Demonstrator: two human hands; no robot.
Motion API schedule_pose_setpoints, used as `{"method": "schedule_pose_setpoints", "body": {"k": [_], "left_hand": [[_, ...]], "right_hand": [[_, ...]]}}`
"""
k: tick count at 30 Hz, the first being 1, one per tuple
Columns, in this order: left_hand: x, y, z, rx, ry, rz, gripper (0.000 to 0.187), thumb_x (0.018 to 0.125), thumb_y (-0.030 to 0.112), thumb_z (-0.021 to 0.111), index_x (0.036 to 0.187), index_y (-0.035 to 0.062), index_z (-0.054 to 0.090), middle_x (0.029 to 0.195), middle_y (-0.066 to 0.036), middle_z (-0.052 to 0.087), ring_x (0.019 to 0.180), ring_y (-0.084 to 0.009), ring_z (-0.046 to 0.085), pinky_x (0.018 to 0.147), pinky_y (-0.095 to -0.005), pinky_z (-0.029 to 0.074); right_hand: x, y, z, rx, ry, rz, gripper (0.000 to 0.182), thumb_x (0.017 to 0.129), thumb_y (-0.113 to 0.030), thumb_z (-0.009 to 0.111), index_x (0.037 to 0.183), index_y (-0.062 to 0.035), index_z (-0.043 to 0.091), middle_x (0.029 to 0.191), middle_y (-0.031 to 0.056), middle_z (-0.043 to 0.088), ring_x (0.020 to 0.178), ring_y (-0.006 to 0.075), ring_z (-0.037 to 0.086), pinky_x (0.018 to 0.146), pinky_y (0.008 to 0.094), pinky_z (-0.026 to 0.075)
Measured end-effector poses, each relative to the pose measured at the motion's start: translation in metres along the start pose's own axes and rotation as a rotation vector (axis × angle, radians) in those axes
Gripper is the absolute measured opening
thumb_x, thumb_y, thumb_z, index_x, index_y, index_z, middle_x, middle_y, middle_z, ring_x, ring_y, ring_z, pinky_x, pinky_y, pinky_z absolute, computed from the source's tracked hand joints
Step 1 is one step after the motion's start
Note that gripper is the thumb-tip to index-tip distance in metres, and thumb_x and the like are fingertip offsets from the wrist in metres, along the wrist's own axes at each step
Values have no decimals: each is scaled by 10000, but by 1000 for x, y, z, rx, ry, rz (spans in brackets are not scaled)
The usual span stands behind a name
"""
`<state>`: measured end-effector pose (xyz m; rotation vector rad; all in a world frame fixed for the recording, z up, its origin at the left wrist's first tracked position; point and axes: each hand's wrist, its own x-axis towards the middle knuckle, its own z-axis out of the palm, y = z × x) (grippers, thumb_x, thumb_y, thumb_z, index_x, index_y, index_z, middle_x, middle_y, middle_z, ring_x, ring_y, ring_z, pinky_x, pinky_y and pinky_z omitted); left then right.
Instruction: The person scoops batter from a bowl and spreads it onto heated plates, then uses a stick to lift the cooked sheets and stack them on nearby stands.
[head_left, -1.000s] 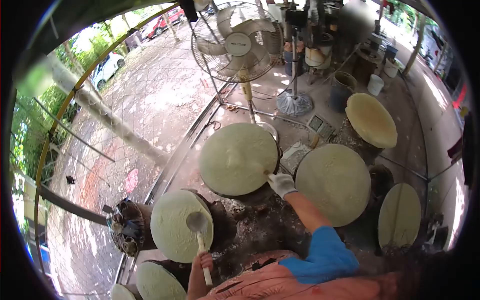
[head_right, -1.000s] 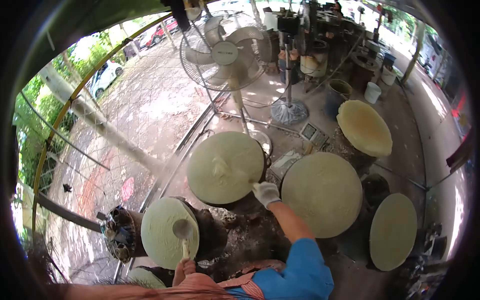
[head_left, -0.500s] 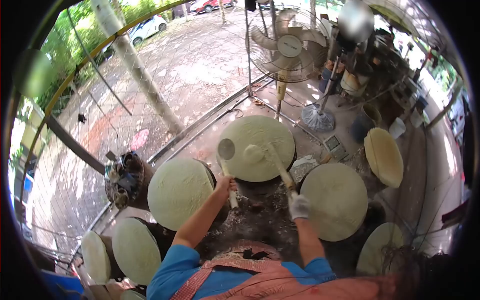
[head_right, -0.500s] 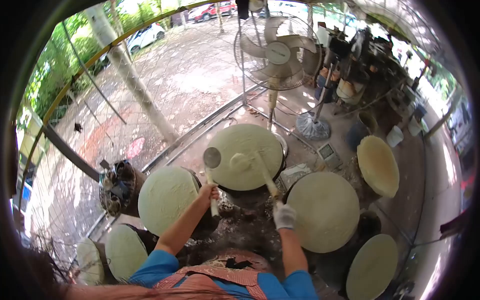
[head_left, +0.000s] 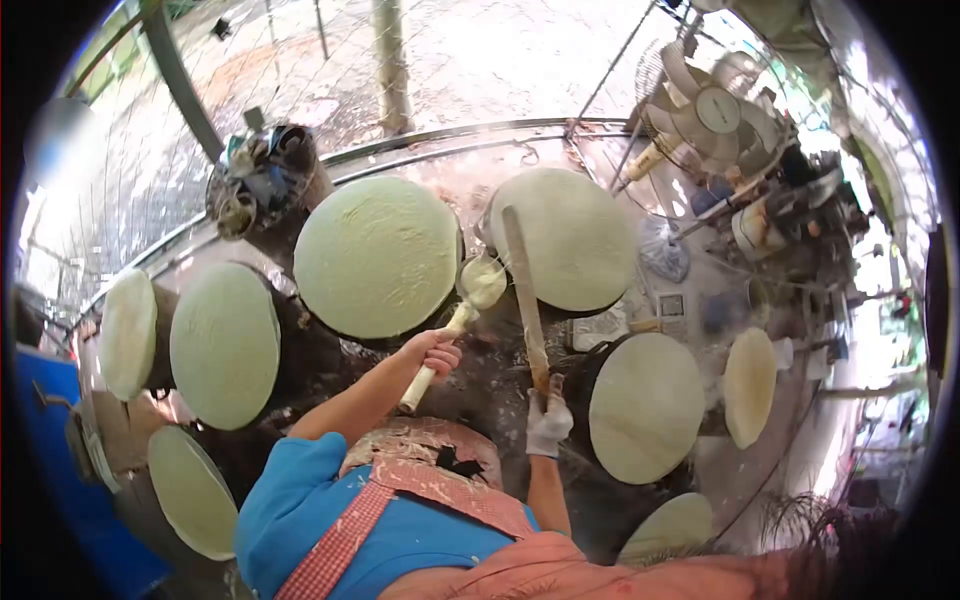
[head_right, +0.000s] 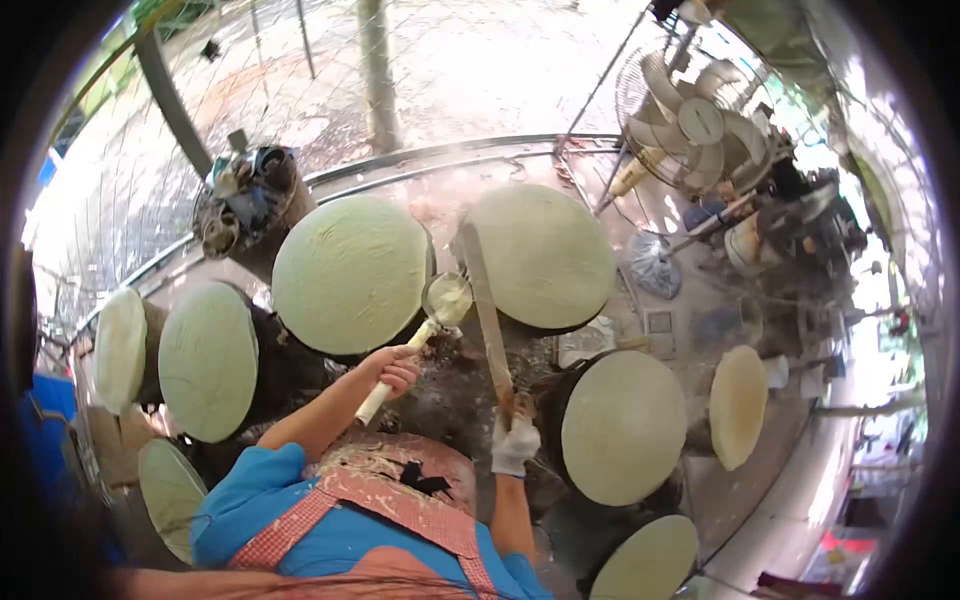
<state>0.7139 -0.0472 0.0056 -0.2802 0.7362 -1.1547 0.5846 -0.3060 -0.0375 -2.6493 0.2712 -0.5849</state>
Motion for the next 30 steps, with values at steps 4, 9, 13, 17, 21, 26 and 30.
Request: {"method": "schedule_pose_setpoints", "body": {"k": [4, 9, 13, 17, 21, 26, 30], "left_hand": [[-35, -32, -21, -39, -228, 4, 253, 937, 260, 390, 1164, 175, 462, 536, 20, 315, 380, -56, 328, 280, -186, 288], [-67, -75, -90, -101, -368, 263, 349, 910, 319, 452, 661, 90, 364, 529, 22, 319, 354, -35, 308, 258, -172, 243], [-99, -137, -178, -164, -417, 633, 355, 903, 317, 475, 656, 99, 342, 527, 27, 301, 354, -24, 281, 265, -162, 222], [-133, -233, -273, -359, -302, 967, 407, 898, 280, 468, 553, 149, 296, 466, 48, 256, 349, -28, 241, 271, -160, 196], [-158, -325, -352, -557, -358, 1174, 381, 901, 285, 477, 611, 117, 296, 469, 34, 273, 345, -38, 247, 270, -170, 196], [-181, -402, -432, -708, -471, 1309, 372, 901, 294, 482, 613, 97, 352, 491, 24, 293, 364, -47, 278, 292, -188, 226], [-197, -445, -476, -807, -776, 1152, 366, 898, 287, 480, 617, 86, 363, 497, 15, 308, 368, -60, 293, 294, -201, 241]], "right_hand": [[8, -30, -13, 318, -149, 88, 433, 736, -187, 682, 1103, 15, 571, 984, 223, 612, 885, 319, 618, 759, 335, 482], [15, -48, 1, 717, -558, 56, 396, 794, -119, 581, 1134, 74, 520, 892, 174, 629, 752, 206, 594, 684, 319, 482], [29, -65, 40, 549, -785, -211, 331, 799, -206, 581, 1011, 47, 589, 817, 151, 647, 715, 241, 602, 649, 338, 453], [-10, -157, 30, 484, -938, -681, 353, 791, -296, 572, 979, 1, 606, 841, 189, 634, 765, 331, 606, 664, 375, 445], [-86, -228, 61, 439, -1096, -802, 389, 772, -385, 565, 961, -49, 613, 832, 199, 621, 797, 358, 599, 671, 407, 444], [-186, -273, 70, 308, -980, -932, 333, 782, -370, 570, 874, -54, 621, 708, 174, 615, 678, 354, 600, 594, 422, 441], [-237, -252, 49, 101, -712, -1373, 359, 758, -451, 582, 865, -109, 602, 663, 130, 603, 540, 311, 592, 491, 428, 460]]}}
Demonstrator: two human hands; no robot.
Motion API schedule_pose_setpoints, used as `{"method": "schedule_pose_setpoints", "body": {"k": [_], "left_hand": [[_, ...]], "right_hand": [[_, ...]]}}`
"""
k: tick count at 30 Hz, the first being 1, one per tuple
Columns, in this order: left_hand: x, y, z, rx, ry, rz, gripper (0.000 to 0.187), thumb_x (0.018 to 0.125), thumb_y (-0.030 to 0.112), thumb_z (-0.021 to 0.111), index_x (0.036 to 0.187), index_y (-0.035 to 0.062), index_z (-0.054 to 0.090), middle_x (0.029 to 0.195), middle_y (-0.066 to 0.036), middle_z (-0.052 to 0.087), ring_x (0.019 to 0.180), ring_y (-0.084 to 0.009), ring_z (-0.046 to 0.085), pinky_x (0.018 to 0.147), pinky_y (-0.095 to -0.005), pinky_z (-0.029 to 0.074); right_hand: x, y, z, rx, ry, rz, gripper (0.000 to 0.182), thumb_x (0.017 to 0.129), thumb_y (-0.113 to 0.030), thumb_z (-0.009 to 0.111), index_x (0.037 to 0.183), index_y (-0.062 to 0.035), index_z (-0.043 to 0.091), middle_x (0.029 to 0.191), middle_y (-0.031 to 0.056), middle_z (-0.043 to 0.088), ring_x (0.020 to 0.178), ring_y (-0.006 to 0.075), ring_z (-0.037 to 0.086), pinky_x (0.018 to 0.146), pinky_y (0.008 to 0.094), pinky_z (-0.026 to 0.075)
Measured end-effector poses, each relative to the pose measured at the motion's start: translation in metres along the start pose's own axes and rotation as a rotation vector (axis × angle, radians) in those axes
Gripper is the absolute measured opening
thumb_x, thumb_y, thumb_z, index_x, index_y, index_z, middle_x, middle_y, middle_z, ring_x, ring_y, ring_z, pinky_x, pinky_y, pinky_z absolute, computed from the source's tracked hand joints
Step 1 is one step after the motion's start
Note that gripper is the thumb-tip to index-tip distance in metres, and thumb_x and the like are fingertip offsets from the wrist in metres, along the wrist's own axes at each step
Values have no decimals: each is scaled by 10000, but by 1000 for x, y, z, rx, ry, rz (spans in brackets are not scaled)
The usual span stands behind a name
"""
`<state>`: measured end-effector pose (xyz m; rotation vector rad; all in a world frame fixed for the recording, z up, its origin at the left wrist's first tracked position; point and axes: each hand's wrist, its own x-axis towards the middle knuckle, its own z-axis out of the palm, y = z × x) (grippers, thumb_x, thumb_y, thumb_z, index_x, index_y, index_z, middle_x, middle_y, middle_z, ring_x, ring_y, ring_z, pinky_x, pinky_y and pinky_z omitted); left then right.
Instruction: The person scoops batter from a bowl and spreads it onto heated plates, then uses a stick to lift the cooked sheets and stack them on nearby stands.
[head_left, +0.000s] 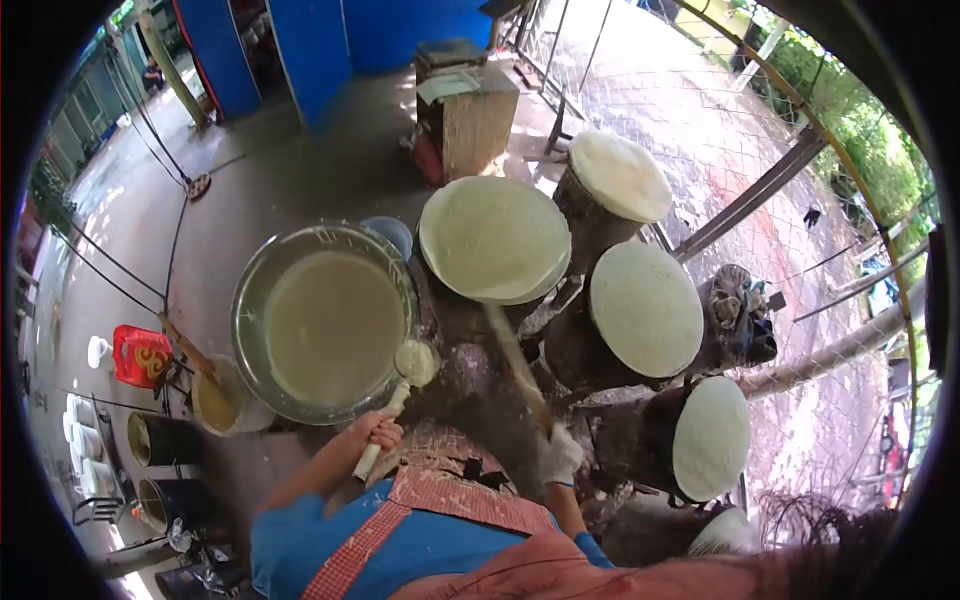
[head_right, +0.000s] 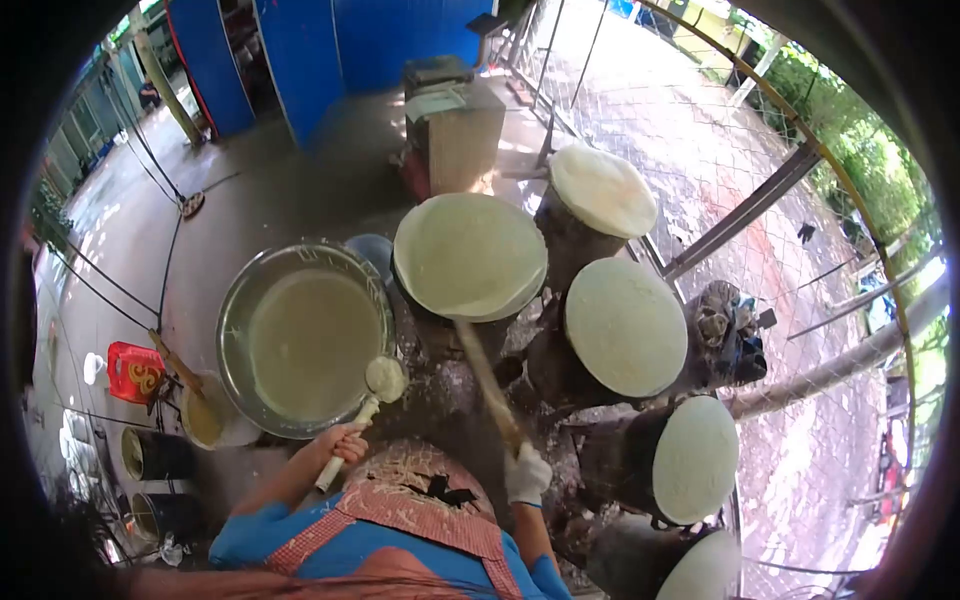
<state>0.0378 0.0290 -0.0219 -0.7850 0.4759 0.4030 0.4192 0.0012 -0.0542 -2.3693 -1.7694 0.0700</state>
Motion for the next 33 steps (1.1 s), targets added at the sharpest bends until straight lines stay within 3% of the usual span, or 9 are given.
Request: {"method": "schedule_pose_setpoints", "body": {"k": [6, 10, 13, 18, 19, 27, 28, 31, 33], "left_hand": [[-31, 17, 9, -23, -20, 91, 401, 905, 327, 439, 587, 101, 348, 481, 25, 270, 366, -61, 287, 299, -211, 245], [-33, 15, -8, -14, -69, 179, 140, 913, 258, 433, 835, 142, 427, 540, 13, 309, 376, -51, 289, 299, -188, 258], [-38, 17, -31, 31, -58, 201, 77, 911, 209, 436, 983, 185, 445, 562, 8, 327, 382, -45, 291, 310, -170, 268], [-39, 23, -40, -85, -151, 84, 140, 900, 182, 458, 1034, 214, 430, 565, 7, 327, 391, -45, 296, 309, -168, 267], [-39, 23, -37, -22, -141, 104, 122, 901, 182, 457, 1016, 207, 426, 561, 9, 322, 391, -47, 297, 310, -169, 267], [10, 27, -5, 0, -312, 164, 138, 913, 186, 446, 1027, 133, 502, 569, 14, 304, 409, -50, 291, 329, -179, 258], [19, 18, -4, -28, -331, 195, 145, 913, 186, 446, 1033, 131, 505, 570, 14, 304, 410, -50, 290, 332, -180, 259], [52, -22, -22, -97, -390, 293, 167, 914, 187, 446, 1052, 126, 516, 574, 14, 305, 415, -50, 289, 338, -181, 263], [79, -54, -42, -136, -424, 341, 181, 915, 188, 446, 1065, 123, 523, 576, 14, 305, 418, -50, 289, 342, -182, 266]], "right_hand": [[67, -99, 2, 96, -18, -336, 598, 679, -429, 651, 1186, -154, 494, 782, 126, 588, 556, 312, 584, 512, 417, 473], [159, -150, 26, 12, 36, -600, 714, 648, -368, 693, 1260, -133, 411, 1010, 154, 545, 675, 328, 601, 617, 428, 491], [218, -177, 41, 34, 23, -737, 685, 628, -327, 695, 1230, -118, 444, 1052, 142, 521, 637, 322, 598, 573, 415, 493], [283, -201, 41, -184, -333, -1017, 271, 663, -249, 607, 856, -60, 634, 801, 148, 624, 667, 323, 617, 611, 412, 498], [286, -205, 33, -126, -318, -1017, 186, 670, -211, 557, 721, -58, 649, 683, 163, 622, 668, 329, 619, 608, 425, 491], [454, -217, -93, 242, -116, -851, 314, 782, -294, 464, 816, -25, 623, 764, 222, 604, 744, 356, 589, 666, 428, 452], [503, -206, -90, 331, 10, -897, 341, 766, -324, 487, 798, -10, 616, 733, 214, 605, 690, 341, 586, 635, 418, 452], [572, -179, -173, 634, -211, -438, 236, 703, -242, 603, 754, -12, 610, 591, 49, 575, 456, 138, 487, 435, 301, 399], [619, -144, -200, 734, -82, -337, 231, 699, -241, 601, 740, -15, 615, 560, 60, 559, 461, 134, 493, 440, 302, 398]]}}
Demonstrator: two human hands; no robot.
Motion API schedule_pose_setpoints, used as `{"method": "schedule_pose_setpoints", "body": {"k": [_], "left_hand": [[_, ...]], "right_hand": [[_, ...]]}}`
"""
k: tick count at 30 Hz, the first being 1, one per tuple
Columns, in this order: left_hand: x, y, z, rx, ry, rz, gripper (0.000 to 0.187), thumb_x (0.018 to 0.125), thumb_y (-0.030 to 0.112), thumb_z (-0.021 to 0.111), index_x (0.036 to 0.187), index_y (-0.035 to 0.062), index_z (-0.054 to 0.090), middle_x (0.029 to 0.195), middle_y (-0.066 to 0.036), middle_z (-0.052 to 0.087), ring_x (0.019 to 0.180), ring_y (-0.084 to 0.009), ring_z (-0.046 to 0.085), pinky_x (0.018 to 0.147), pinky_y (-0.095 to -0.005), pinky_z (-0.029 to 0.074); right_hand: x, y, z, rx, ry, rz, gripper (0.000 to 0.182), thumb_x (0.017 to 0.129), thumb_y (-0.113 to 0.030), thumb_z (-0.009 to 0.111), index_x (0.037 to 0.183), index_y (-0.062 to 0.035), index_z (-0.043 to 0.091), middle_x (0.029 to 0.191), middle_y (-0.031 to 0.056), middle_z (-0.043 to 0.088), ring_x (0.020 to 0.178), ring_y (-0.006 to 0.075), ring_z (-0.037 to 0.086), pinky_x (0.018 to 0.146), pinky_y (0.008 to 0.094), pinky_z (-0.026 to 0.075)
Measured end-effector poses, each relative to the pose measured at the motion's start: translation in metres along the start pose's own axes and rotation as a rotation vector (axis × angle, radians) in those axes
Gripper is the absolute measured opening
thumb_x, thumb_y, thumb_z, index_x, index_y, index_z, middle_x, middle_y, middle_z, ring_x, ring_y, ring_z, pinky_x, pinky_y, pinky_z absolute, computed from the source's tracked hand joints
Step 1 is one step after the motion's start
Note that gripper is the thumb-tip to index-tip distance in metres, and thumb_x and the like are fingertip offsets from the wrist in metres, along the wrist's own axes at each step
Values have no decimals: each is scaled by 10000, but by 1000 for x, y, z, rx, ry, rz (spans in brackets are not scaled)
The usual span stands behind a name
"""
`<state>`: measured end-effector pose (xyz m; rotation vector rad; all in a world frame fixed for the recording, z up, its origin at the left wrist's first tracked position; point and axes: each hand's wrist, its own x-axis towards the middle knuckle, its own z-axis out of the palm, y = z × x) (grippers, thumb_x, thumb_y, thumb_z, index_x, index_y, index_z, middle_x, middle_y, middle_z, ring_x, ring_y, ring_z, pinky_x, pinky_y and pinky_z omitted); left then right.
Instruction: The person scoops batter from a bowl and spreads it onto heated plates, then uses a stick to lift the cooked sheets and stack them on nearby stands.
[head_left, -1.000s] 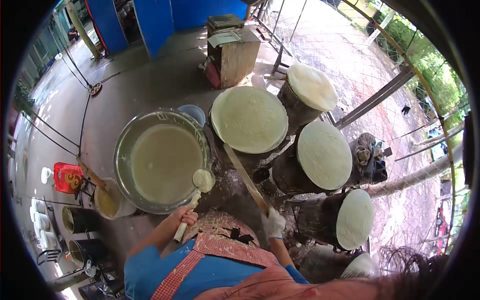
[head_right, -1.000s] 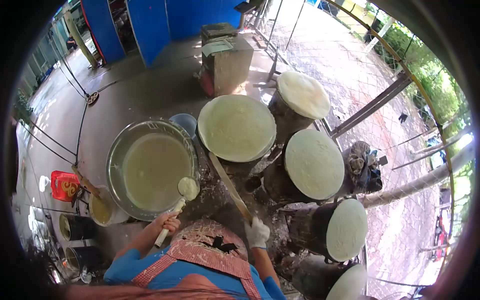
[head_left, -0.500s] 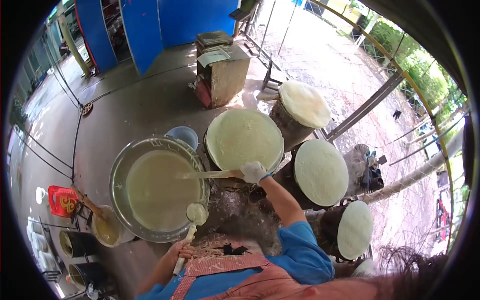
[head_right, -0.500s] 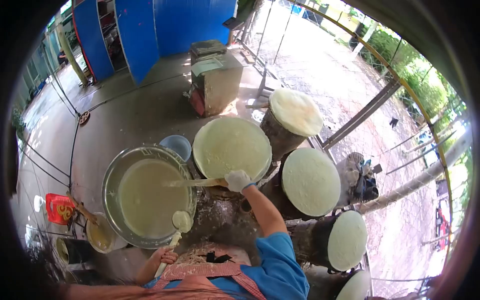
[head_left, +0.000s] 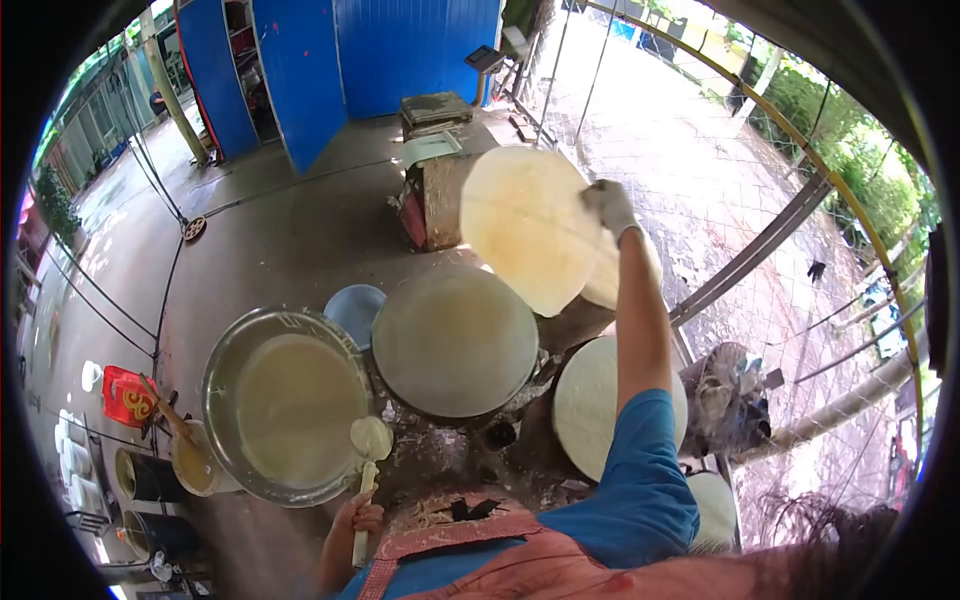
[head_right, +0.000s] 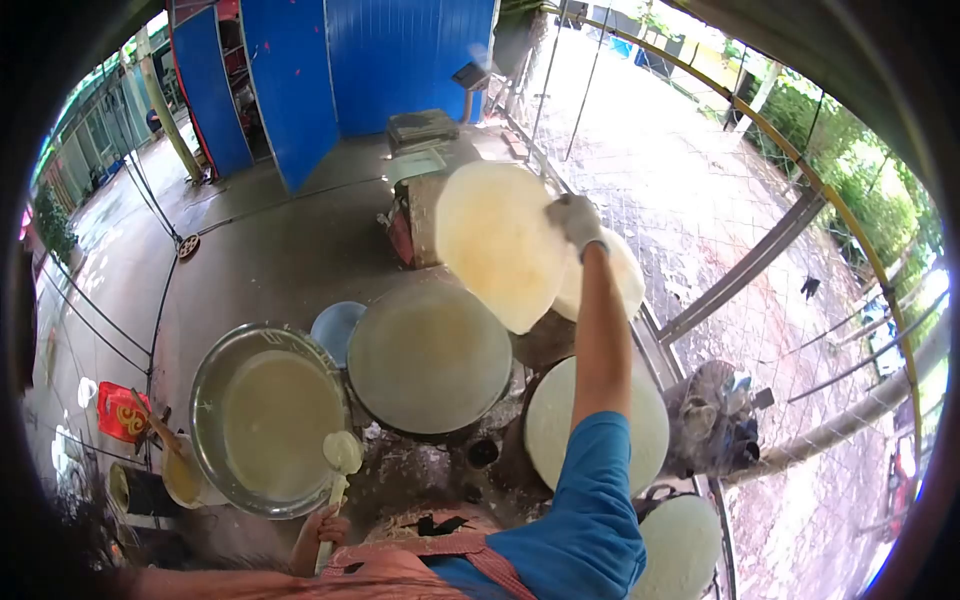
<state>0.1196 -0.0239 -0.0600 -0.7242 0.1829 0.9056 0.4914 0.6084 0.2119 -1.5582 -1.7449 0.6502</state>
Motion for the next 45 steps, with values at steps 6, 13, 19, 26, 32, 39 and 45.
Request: {"method": "schedule_pose_setpoints", "body": {"k": [6, 13, 19, 26, 32, 39, 45], "left_hand": [[83, -2, 70, 41, -77, -8, 257, 920, 194, 443, 1151, 127, 535, 586, 13, 303, 435, -51, 286, 374, -187, 291], [95, -14, 87, -34, 7, 69, 282, 929, 222, 421, 1183, 132, 505, 593, 9, 311, 442, -59, 293, 394, -201, 296], [95, -6, 81, 35, -108, 26, 347, 935, 277, 402, 1263, 168, 428, 607, 11, 323, 461, -72, 307, 432, -222, 311], [81, -38, 128, -132, -9, 185, 276, 924, 222, 435, 1158, 102, 518, 591, 9, 309, 436, -62, 304, 378, -190, 281], [40, 19, 52, 218, -373, 234, 401, 890, 398, 461, 637, 124, 315, 467, 17, 307, 388, -91, 292, 334, -252, 262], [-48, 144, 21, 742, 213, 716, 320, 861, 150, 520, 1168, 142, 429, 562, 3, 367, 410, -84, 338, 337, -208, 292], [-51, 245, -66, 650, 233, 662, 82, 868, 172, 512, 820, 108, 493, 575, -3, 406, 373, -68, 318, 317, -190, 275]], "right_hand": [[22, 134, -86, 365, 435, 278, 188, 717, -188, 574, 686, -2, 576, 481, 56, 473, 356, 162, 436, 334, 297, 330], [-15, 330, 5, 591, 751, 829, 190, 698, -127, 549, 848, -12, 559, 563, 83, 526, 429, 192, 513, 384, 343, 402], [-41, 346, 33, 426, 666, 895, 299, 698, -142, 500, 941, 17, 574, 734, 162, 617, 595, 275, 613, 523, 382, 465], [-98, 236, 13, -174, 612, 467, 455, 809, -429, 526, 951, -7, 614, 887, 254, 614, 850, 388, 595, 731, 441, 439], [-190, 69, 106, 40, -313, 351, 361, 746, -366, 630, 935, -59, 642, 676, 75, 605, 609, 201, 565, 599, 345, 440], [-320, -25, 301, -437, -725, -565, 320, 704, -370, 626, 821, -73, 642, 643, 145, 594, 597, 301, 594, 559, 408, 444], [-402, -93, 351, -696, -858, -663, 256, 711, -320, 590, 718, -65, 617, 642, 164, 598, 636, 342, 600, 591, 437, 466]]}}
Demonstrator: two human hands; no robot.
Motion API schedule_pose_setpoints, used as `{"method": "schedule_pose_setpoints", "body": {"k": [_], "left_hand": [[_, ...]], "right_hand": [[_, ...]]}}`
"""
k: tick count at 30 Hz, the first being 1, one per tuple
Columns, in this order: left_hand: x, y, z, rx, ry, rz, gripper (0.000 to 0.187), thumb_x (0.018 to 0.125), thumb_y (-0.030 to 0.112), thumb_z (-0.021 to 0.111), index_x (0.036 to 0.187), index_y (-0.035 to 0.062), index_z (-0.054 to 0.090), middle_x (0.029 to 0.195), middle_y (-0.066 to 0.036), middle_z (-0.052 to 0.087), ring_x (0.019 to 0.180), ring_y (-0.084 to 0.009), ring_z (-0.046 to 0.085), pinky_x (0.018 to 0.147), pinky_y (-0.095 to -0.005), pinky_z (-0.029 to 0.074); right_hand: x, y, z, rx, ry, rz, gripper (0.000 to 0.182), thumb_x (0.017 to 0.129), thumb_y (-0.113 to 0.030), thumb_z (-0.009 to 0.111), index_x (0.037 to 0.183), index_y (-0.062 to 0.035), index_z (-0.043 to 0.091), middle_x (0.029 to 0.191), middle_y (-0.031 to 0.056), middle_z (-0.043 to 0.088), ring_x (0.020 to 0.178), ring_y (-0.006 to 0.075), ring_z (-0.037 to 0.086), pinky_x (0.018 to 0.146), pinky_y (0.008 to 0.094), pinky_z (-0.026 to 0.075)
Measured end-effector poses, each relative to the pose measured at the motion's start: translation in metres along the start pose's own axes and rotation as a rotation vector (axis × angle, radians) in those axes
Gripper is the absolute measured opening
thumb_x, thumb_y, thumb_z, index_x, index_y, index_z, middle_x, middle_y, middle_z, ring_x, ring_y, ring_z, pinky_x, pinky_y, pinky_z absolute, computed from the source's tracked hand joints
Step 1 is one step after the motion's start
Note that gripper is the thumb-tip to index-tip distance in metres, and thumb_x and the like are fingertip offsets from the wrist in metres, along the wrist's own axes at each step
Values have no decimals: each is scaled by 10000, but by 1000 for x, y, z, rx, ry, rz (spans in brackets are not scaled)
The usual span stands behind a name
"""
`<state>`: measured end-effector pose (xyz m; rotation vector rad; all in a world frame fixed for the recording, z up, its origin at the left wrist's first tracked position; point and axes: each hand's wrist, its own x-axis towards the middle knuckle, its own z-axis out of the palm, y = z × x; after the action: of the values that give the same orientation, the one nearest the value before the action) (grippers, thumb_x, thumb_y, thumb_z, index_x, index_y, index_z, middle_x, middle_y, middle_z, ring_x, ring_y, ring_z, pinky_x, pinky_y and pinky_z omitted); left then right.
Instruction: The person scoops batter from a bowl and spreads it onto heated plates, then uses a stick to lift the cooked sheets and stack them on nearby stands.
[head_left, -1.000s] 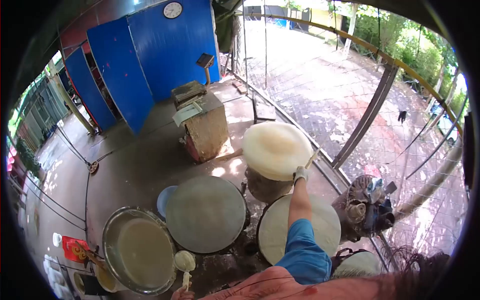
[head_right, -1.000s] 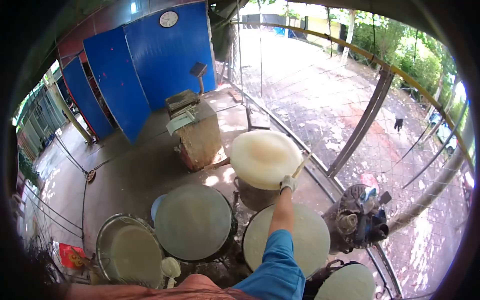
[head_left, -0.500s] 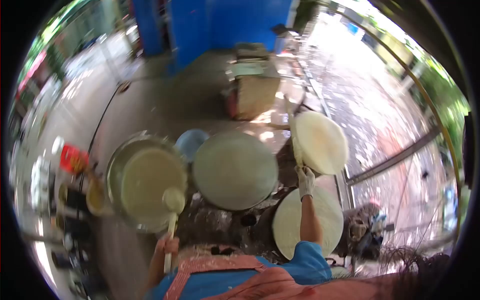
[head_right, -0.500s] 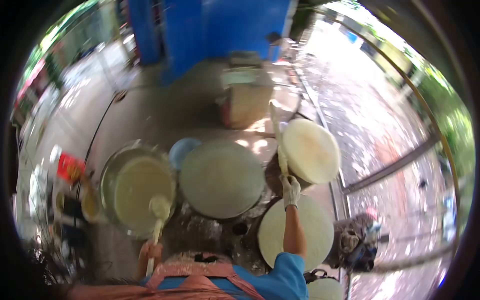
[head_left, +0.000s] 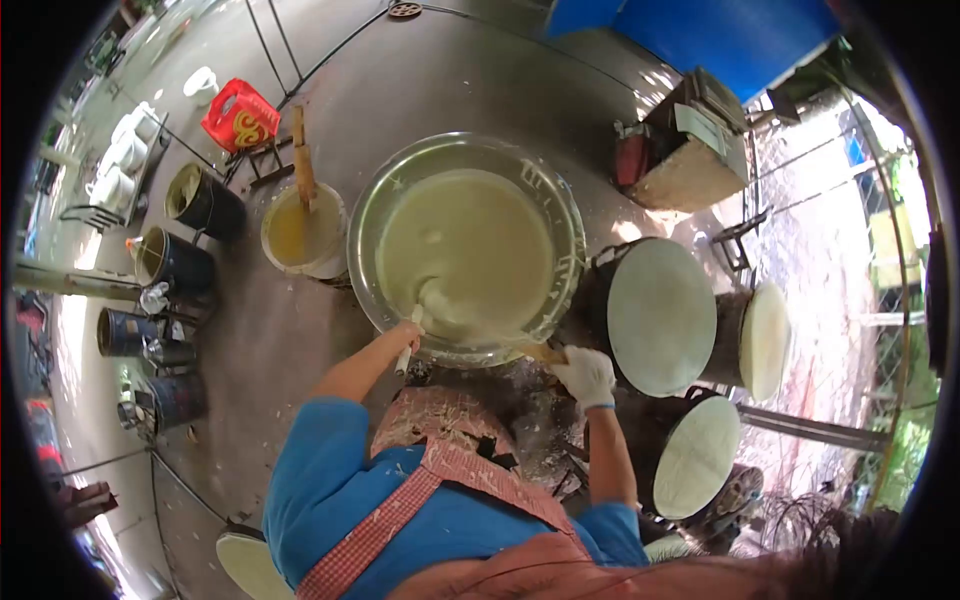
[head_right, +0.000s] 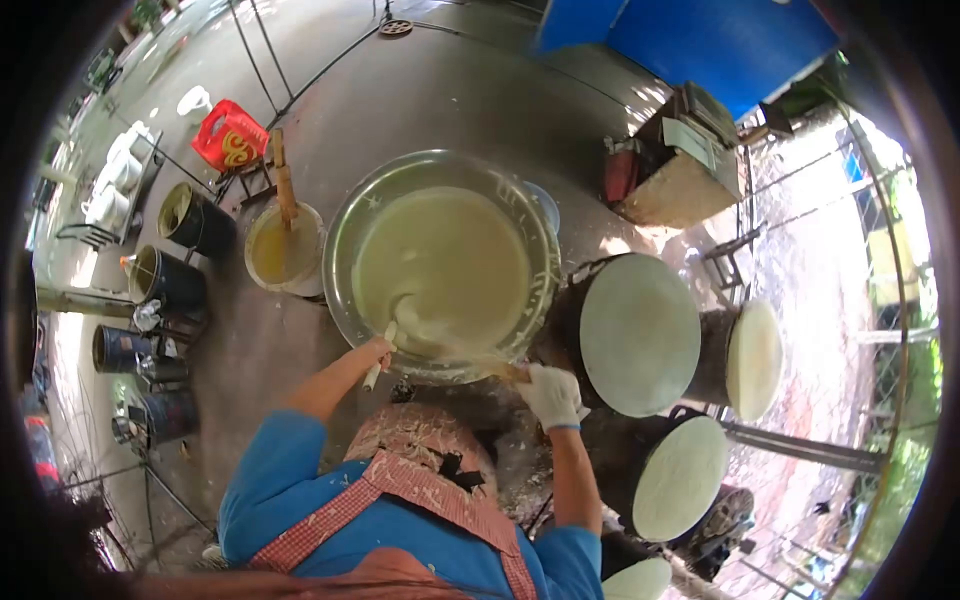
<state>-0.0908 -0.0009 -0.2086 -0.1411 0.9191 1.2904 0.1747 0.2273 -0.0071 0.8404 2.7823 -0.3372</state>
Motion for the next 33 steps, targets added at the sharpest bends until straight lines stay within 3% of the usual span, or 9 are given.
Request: {"method": "schedule_pose_setpoints", "body": {"k": [6, 11, 13, 16, 22, 23, 26, 29, 33], "left_hand": [[-24, 35, 57, -114, -383, 140, 113, 864, 184, 521, 803, 106, 469, 535, 7, 387, 377, -72, 316, 322, -196, 284], [-85, 77, 125, -86, -607, 245, 142, 861, 194, 529, 789, 103, 448, 502, 15, 371, 380, -76, 314, 327, -200, 292], [-136, 132, 190, -216, -198, -79, 165, 869, 225, 532, 815, 114, 424, 507, 27, 348, 387, -38, 293, 313, -169, 250], [-215, 182, 272, 102, -152, 140, 246, 877, 258, 529, 1077, 216, 392, 513, 62, 299, 390, -10, 275, 304, -153, 198], [-276, 257, 334, 656, -179, 542, 470, 872, 309, 540, 1257, 373, 277, 492, 68, 288, 354, -28, 252, 287, -193, 193], [-275, 259, 331, 716, -137, 663, 489, 870, 323, 544, 1263, 382, 259, 484, 64, 289, 346, -33, 248, 284, -203, 192], [-200, 256, 260, 591, -238, 327, 148, 876, 335, 532, 907, 223, 440, 478, 56, 296, 337, -43, 258, 277, -208, 208], [-162, 227, 246, 57, -27, -311, 404, 890, 310, 510, 583, 147, 303, 486, 46, 294, 340, -37, 267, 273, -185, 217], [-153, 205, 251, 250, -198, -290, 420, 898, 302, 481, 555, 141, 300, 482, 49, 286, 342, -36, 273, 277, -187, 212]], "right_hand": [[-60, -47, 62, 342, -146, 371, 397, 715, -418, 586, 823, -37, 616, 799, 240, 596, 822, 395, 570, 714, 447, 437], [-111, -88, 14, 426, 145, 435, 388, 752, -428, 574, 810, -45, 592, 757, 211, 606, 741, 386, 585, 667, 461, 446], [-105, -87, -17, 376, 310, 415, 312, 763, -349, 603, 835, -45, 607, 769, 210, 614, 728, 377, 596, 653, 443, 459], [-77, -65, -62, 402, 807, 172, 219, 726, -243, 673, 824, -61, 599, 712, 181, 599, 634, 348, 595, 547, 411, 460], [-65, -54, -169, 577, 1098, 228, 236, 722, -221, 695, 863, -41, 637, 751, 164, 629, 698, 297, 627, 612, 360, 476], [-63, -54, -163, 668, 1092, 188, 240, 732, -192, 683, 906, -33, 641, 764, 141, 645, 697, 213, 636, 632, 331, 475], [-49, -52, -86, 1230, 717, 218, 203, 763, -167, 644, 905, -23, 632, 671, 11, 580, 612, 88, 519, 569, 261, 433], [-70, -62, -20, 1164, 413, 509, 303, 754, -303, 641, 896, -35, 646, 632, -5, 561, 569, 102, 512, 541, 248, 411], [-131, -53, -36, 970, 445, 602, 304, 735, -347, 639, 868, -75, 668, 621, -10, 562, 552, 89, 495, 527, 250, 396]]}}
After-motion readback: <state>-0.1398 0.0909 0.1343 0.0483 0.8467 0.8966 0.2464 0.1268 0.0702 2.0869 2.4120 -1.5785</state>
